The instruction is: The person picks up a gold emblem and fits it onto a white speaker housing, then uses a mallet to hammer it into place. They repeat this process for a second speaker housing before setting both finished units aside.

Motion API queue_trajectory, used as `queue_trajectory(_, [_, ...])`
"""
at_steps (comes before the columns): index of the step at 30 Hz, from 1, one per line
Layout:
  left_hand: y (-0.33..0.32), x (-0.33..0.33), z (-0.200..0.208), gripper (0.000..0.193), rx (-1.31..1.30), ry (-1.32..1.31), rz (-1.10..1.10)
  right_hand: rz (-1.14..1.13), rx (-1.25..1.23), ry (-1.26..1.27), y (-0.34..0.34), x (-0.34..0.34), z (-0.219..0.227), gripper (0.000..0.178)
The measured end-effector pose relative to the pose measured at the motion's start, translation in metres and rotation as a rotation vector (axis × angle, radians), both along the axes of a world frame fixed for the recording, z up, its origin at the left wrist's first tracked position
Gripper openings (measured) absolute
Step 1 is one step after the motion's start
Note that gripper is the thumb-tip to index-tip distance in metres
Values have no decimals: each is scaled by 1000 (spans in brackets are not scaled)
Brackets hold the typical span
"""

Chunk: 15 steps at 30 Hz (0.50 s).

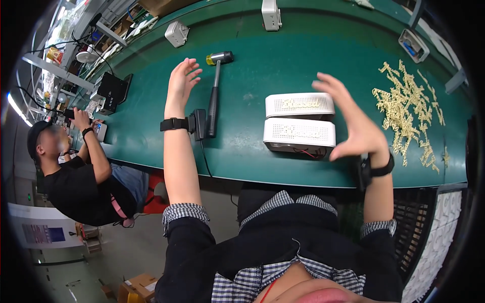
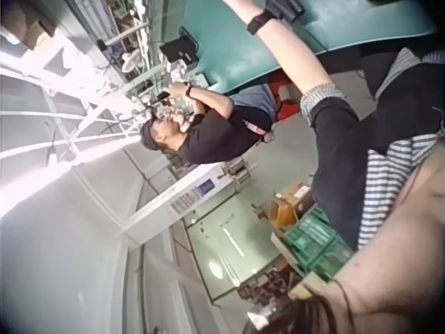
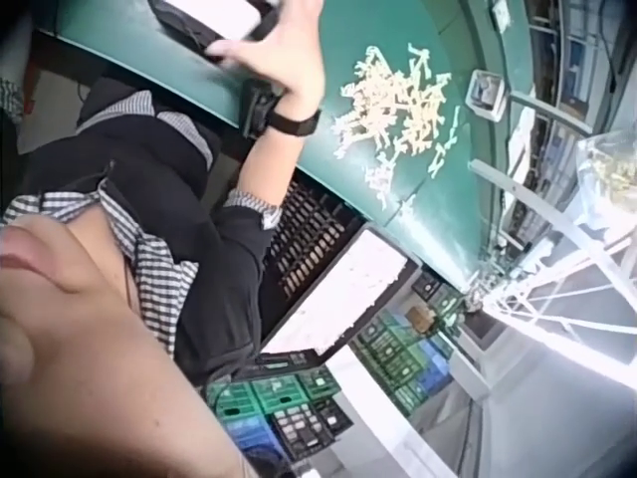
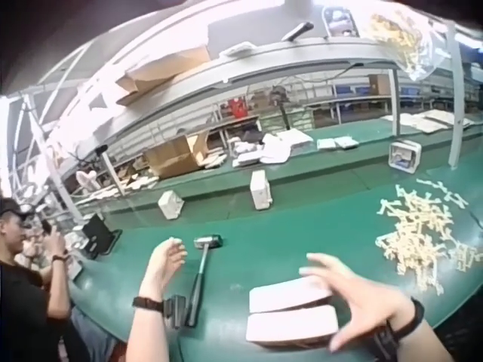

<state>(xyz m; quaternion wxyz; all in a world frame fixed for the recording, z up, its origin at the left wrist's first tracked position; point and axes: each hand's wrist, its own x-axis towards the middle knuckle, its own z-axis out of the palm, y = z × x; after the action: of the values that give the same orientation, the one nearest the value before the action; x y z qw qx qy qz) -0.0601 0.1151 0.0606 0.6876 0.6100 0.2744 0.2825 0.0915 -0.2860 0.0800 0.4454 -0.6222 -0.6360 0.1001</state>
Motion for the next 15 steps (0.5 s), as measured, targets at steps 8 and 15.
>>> queue_trajectory(8, [54, -10, -74, 27, -467, -529, 179, -281, 52, -235, 17, -42, -28, 63])
queue_trajectory(15, [42, -2, -70, 27, -305, -412, 96, -498, 132, -314, 41, -9, -25, 54])
